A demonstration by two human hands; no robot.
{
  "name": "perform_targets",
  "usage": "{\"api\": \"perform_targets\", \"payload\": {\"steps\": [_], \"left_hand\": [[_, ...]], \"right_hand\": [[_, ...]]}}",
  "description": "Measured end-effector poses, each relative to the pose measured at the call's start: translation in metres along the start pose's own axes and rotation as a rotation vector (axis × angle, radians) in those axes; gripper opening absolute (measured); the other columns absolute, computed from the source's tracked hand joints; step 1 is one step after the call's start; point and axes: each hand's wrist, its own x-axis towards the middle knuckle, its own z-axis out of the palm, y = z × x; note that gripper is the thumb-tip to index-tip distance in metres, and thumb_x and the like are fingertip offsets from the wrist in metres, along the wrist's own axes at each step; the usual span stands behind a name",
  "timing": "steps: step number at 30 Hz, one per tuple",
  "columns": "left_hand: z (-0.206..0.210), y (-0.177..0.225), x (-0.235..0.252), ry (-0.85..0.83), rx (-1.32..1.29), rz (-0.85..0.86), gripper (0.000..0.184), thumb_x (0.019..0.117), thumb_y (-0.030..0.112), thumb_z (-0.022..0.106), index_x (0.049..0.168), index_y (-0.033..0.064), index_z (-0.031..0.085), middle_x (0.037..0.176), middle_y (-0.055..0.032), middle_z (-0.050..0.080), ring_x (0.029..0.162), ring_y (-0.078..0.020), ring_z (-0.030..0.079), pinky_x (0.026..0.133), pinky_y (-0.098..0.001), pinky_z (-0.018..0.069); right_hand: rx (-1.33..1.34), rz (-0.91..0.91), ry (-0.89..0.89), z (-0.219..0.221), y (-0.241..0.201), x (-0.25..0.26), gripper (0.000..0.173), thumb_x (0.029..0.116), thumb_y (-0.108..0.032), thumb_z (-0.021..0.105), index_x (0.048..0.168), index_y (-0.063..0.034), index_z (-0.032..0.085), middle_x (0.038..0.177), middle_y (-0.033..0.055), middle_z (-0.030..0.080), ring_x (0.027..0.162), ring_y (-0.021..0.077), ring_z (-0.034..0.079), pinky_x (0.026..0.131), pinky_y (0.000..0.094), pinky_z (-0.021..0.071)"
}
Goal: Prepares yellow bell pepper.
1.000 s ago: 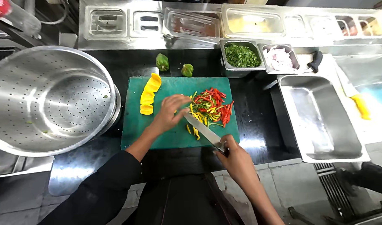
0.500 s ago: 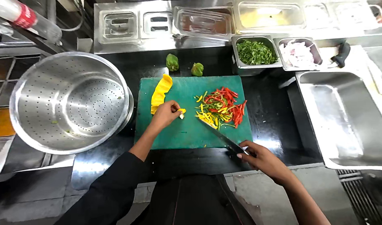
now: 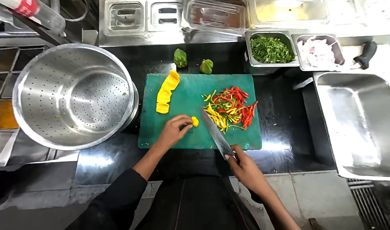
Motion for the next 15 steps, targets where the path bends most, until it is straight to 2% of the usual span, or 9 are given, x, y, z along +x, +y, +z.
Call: {"api": "perform_targets", "payload": {"steps": [2, 4, 5, 7, 11, 15], "left_hand": [[0.004, 0.000, 0.004, 0.004, 0.052, 0.024, 0.014, 0.0934, 0.007, 0.072, 0.105, 0.0018, 0.076, 0.112, -0.0143, 0.072, 0.103, -0.0245, 0.070, 0.093, -0.0382, 0.0582], [0.006, 0.003, 0.009, -0.026, 0.096, 0.030, 0.013, 0.0938, 0.008, 0.072, 0.106, 0.0028, 0.076, 0.109, -0.0137, 0.071, 0.100, -0.0250, 0.069, 0.091, -0.0379, 0.0578], [0.005, 0.004, 0.013, -0.055, 0.104, 0.032, 0.013, 0.0940, 0.007, 0.072, 0.105, 0.0025, 0.076, 0.108, -0.0138, 0.070, 0.099, -0.0246, 0.069, 0.090, -0.0376, 0.0576], [0.002, 0.005, 0.018, -0.105, 0.098, 0.028, 0.011, 0.0940, 0.007, 0.072, 0.103, 0.0018, 0.075, 0.109, -0.0136, 0.069, 0.095, -0.0214, 0.069, 0.087, -0.0351, 0.0588], [0.003, 0.001, 0.019, -0.069, 0.055, 0.041, 0.008, 0.0910, 0.008, 0.075, 0.097, 0.0020, 0.074, 0.106, -0.0122, 0.069, 0.085, -0.0147, 0.068, 0.076, -0.0269, 0.0587], [0.010, 0.008, 0.019, -0.041, 0.087, 0.000, 0.009, 0.0919, 0.010, 0.074, 0.096, 0.0017, 0.075, 0.104, -0.0130, 0.069, 0.080, -0.0157, 0.068, 0.072, -0.0281, 0.0590]], "right_hand": [[-0.142, 0.037, 0.017, 0.006, -0.012, -0.002, 0.034, 0.1084, -0.031, 0.049, 0.136, -0.0118, 0.054, 0.079, 0.0102, 0.063, 0.067, 0.0262, 0.063, 0.066, 0.0469, 0.0539], [-0.252, 0.094, -0.004, 0.012, -0.024, -0.003, 0.035, 0.1098, -0.030, 0.046, 0.137, -0.0095, 0.054, 0.091, 0.0157, 0.068, 0.084, 0.0340, 0.069, 0.077, 0.0537, 0.0556], [-0.287, 0.116, -0.015, 0.014, -0.029, -0.004, 0.036, 0.1103, -0.029, 0.044, 0.137, -0.0081, 0.054, 0.099, 0.0180, 0.070, 0.092, 0.0367, 0.070, 0.082, 0.0556, 0.0555], [-0.338, 0.156, -0.028, 0.017, -0.038, -0.005, 0.036, 0.1112, -0.029, 0.041, 0.138, -0.0088, 0.055, 0.110, 0.0192, 0.069, 0.101, 0.0375, 0.070, 0.086, 0.0556, 0.0547], [-0.412, 0.185, -0.044, 0.022, -0.050, -0.005, 0.038, 0.1120, -0.030, 0.038, 0.140, -0.0099, 0.052, 0.118, 0.0190, 0.068, 0.102, 0.0374, 0.070, 0.085, 0.0537, 0.0554], [-0.464, 0.201, -0.057, 0.022, -0.057, -0.003, 0.037, 0.1125, -0.030, 0.035, 0.141, -0.0104, 0.051, 0.121, 0.0185, 0.066, 0.102, 0.0370, 0.070, 0.085, 0.0521, 0.0559]]}}
